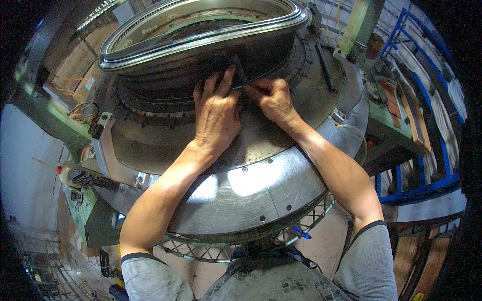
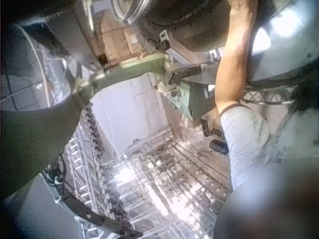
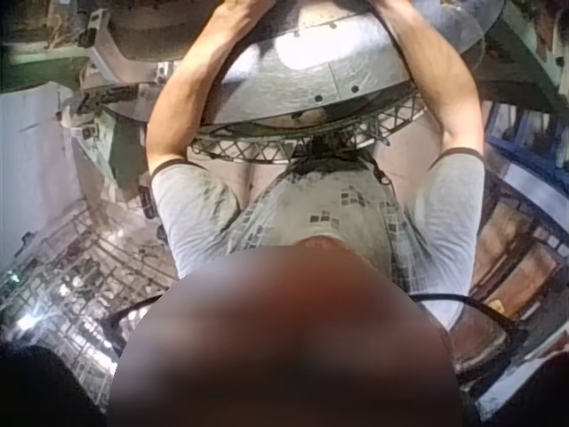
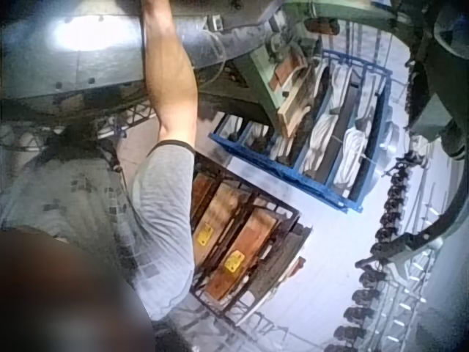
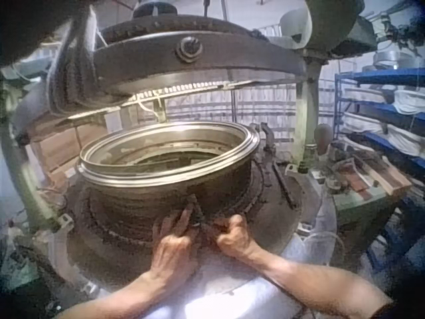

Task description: The person repeatedly picks up small rectangular metal pieces and inserts them into slots around the rim of a large circular metal component. They adjust each piece by hand to fit it into place, then retrieve additional pieces from a nearby tray and continue the process.

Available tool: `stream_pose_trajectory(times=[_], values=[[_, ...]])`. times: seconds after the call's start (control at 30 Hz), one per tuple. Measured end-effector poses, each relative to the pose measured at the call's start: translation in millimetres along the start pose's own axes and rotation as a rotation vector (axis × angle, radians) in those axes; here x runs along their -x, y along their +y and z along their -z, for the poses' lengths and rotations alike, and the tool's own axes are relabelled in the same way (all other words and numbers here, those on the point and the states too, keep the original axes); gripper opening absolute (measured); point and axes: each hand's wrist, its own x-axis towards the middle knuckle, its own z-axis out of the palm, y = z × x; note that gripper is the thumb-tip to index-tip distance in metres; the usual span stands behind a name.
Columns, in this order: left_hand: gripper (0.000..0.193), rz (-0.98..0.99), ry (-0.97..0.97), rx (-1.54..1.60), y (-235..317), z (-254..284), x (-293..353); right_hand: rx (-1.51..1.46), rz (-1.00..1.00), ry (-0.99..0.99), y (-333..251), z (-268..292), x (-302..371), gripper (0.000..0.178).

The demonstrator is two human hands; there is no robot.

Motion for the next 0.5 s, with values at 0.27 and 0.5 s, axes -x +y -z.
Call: stream_pose_trajectory(times=[0.27, 0.5], values=[[0.038, -0.007, -0.011, -0.012, 0.2, -0.5, -0.7, -0.011, -0.013, -0.003, 1.8, 0.2, -0.8, 0.021], [0.041, -0.012, -0.047, -0.022, -0.8, -0.1, -0.9, 0.029, -0.007, 0.012, 1.2, 0.5, -1.1, 0.020]])
